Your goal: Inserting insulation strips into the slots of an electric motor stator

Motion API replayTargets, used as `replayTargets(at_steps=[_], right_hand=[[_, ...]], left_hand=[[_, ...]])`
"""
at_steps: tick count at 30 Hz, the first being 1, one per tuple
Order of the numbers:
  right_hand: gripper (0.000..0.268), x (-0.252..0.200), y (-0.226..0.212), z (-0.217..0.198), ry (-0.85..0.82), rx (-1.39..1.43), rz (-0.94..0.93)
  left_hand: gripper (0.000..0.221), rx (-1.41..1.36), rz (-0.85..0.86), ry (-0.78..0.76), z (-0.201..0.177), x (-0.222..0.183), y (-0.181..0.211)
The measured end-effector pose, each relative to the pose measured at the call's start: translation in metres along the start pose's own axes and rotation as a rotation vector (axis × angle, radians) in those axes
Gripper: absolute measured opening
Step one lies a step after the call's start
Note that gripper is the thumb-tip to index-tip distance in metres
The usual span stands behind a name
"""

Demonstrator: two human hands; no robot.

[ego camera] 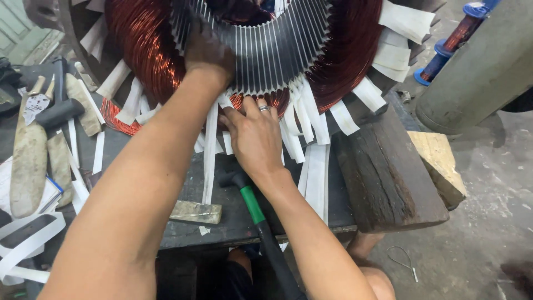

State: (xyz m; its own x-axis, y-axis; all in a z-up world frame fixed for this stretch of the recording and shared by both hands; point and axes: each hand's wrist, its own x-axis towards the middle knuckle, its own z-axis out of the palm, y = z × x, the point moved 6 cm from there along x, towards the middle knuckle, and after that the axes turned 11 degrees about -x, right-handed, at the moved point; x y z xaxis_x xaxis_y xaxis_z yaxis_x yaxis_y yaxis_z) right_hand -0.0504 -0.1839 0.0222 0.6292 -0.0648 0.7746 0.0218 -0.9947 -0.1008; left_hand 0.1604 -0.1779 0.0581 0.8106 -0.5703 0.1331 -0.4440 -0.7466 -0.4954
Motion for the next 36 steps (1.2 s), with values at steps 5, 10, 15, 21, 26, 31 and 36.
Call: replayTargets(at_steps=[5,10,15,21,26,31,36], right_hand=[[0.021,-0.002,-0.001,-0.001,0.013,0.003,0.003],[0.023,0.000,-0.001,0.007,0.014,-0.035,0.023],[0.023,-0.001,0.000,0.001,0.018,0.030,0.023],[0.024,-0.001,-0.001,0.002,0.033,0.020,0.025],[0.023,0.000,-0.002,-0.002,0.044,0.031,0.037],[0.023,-0.001,0.000,0.000,0.047,0.026,0.006],[0.024,0.001,-0.003,0.003,0.028,0.033,0.072]], left_hand=[[0.092,0.003,-0.068,-0.030,-0.007,-0.015,0.006],[0.101,-0.054,-0.064,-0.061,-0.007,-0.016,0.006],[0.099,-0.041,-0.057,-0.057,0.001,-0.008,0.007],[0.102,0.025,-0.068,-0.063,0.007,-0.008,0.008],[0.096,-0.056,-0.066,-0.041,0.003,-0.008,0.008],[0.100,-0.061,-0.087,-0.018,0.005,-0.003,0.009],[0.101,0.003,-0.075,-0.056,0.006,-0.006,0.009]])
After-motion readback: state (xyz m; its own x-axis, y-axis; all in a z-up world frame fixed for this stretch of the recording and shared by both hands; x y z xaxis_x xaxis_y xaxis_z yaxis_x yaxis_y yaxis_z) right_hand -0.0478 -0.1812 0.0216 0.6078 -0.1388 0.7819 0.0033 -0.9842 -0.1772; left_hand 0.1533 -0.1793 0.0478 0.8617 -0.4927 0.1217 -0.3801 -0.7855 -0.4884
